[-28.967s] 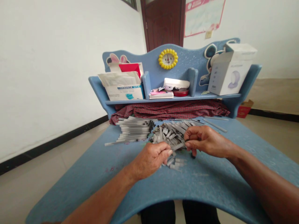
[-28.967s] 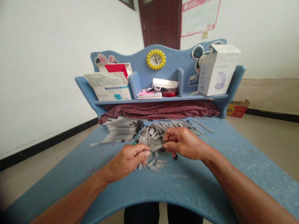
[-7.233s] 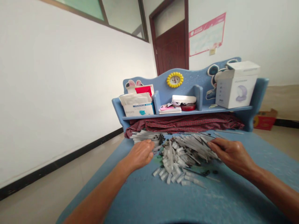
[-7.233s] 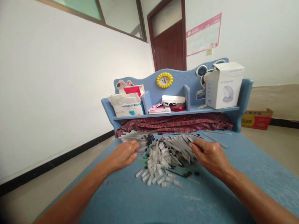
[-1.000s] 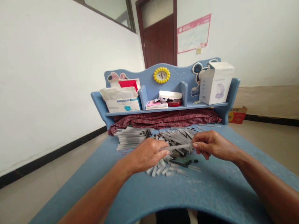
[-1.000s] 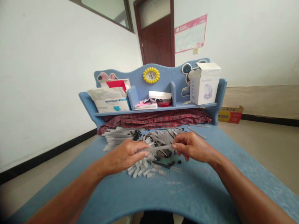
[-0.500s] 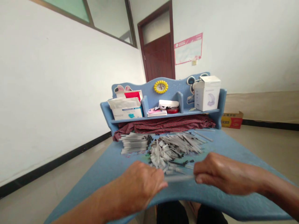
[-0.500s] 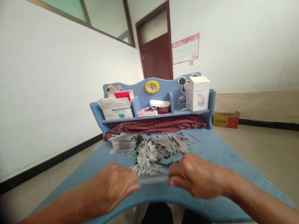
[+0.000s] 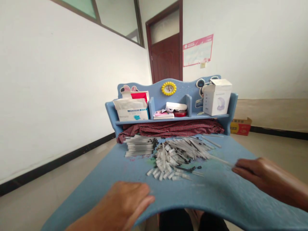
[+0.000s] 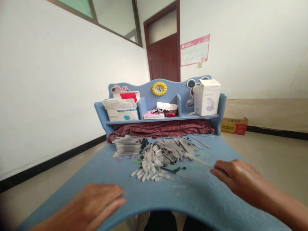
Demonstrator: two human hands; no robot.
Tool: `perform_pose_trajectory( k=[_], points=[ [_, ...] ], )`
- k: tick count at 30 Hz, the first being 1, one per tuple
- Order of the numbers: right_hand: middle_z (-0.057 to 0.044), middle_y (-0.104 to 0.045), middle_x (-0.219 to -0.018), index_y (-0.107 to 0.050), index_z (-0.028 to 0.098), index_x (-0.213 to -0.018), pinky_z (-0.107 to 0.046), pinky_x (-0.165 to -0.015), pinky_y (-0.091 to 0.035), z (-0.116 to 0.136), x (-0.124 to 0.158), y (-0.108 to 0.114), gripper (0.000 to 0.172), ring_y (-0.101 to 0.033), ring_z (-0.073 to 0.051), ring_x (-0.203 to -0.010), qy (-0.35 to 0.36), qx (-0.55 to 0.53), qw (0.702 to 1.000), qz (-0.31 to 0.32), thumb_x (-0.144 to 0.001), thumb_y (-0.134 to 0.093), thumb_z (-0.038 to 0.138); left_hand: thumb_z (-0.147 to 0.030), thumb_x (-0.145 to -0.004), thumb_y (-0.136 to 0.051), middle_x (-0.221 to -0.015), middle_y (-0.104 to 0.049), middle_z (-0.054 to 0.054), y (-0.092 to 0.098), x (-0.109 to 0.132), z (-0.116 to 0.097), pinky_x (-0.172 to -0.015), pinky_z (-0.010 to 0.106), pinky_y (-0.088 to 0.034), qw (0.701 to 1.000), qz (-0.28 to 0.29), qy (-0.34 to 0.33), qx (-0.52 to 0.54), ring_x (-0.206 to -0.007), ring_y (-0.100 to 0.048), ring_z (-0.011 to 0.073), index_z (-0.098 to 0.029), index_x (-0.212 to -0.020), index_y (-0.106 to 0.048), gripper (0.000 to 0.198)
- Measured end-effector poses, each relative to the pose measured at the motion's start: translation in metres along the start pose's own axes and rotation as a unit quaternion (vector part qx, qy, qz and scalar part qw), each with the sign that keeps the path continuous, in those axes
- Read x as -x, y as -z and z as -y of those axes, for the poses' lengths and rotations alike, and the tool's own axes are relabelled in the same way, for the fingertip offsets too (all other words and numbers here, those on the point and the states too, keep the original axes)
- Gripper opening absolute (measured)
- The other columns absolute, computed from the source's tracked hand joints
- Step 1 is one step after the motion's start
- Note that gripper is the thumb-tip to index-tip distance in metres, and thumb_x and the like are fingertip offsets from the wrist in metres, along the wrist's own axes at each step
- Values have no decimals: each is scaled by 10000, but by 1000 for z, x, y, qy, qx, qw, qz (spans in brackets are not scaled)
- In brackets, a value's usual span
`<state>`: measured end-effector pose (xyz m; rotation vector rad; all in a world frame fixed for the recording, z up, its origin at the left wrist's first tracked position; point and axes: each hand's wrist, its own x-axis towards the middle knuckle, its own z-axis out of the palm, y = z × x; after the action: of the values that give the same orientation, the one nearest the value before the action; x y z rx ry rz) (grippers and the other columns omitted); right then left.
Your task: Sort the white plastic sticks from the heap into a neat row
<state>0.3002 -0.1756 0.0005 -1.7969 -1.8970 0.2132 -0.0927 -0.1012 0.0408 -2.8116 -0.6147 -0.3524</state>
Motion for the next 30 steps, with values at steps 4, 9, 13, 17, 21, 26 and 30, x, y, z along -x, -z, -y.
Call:
perform_pose_trajectory(
  k=[4,9,13,17,21,26,30],
  points=[
    [-79,-688,-738,-659,211,-752,-279,-570,-363,25,-67,-22,389,-635,-220,-706,-62,171,983,-1,-895,-358,412,-287,-918,-430,-760,-621,25,-30,-69,-11,-598,260,-443,998,61,21,-24,-681,-594,173,-178,-815,-541,187],
    [-145,-704,-876,-686,167,-807,-281,-619,-401,43,-125,-45,372,-656,-252,-835,-99,220,970,32,-863,-403,402,-313,-877,-507,-850,-603,40,-68,-117,-14,-646,298,-498,997,53,17,-47,-778,-603,208,-181,-879,-544,137],
    [-184,-696,-919,-688,134,-854,-306,-644,-428,39,-145,-57,370,-655,-280,-868,-107,221,969,41,-840,-437,404,-319,-851,-545,-879,-584,56,-80,-120,-14,-644,310,-514,997,44,12,-58,-820,-585,219,-171,-878,-549,150],
    [-175,-699,-869,-693,145,-807,-318,-624,-424,34,-149,-62,408,-657,-300,-847,-100,213,971,49,-837,-437,462,-354,-848,-548,-885,-571,58,-81,-113,-11,-647,300,-510,998,32,5,-54,-827,-570,213,-166,-879,-550,190],
    [-153,-699,-821,-688,172,-748,-303,-582,-390,29,-148,-63,440,-659,-285,-798,-89,204,974,41,-851,-399,488,-333,-893,-470,-848,-572,53,-74,-103,5,-654,279,-490,998,22,4,-52,-787,-570,189,-164,-840,-559,198],
    [-100,-685,-726,-660,199,-699,-274,-535,-330,21,-144,-63,418,-637,-231,-710,-63,159,985,-21,-856,-378,465,-160,-866,-451,-820,-599,56,-67,-84,59,-642,269,-461,979,65,156,-112,-750,-581,175,-181,-813,-584,145],
    [-55,-643,-633,-604,197,-626,-253,-542,-326,16,-142,-68,411,-598,-182,-629,-30,74,994,-80,-851,-394,469,-40,-778,-480,-791,-603,73,-73,-69,101,-621,267,-448,959,94,229,-141,-704,-582,172,-165,-761,-596,172]
  ],
)
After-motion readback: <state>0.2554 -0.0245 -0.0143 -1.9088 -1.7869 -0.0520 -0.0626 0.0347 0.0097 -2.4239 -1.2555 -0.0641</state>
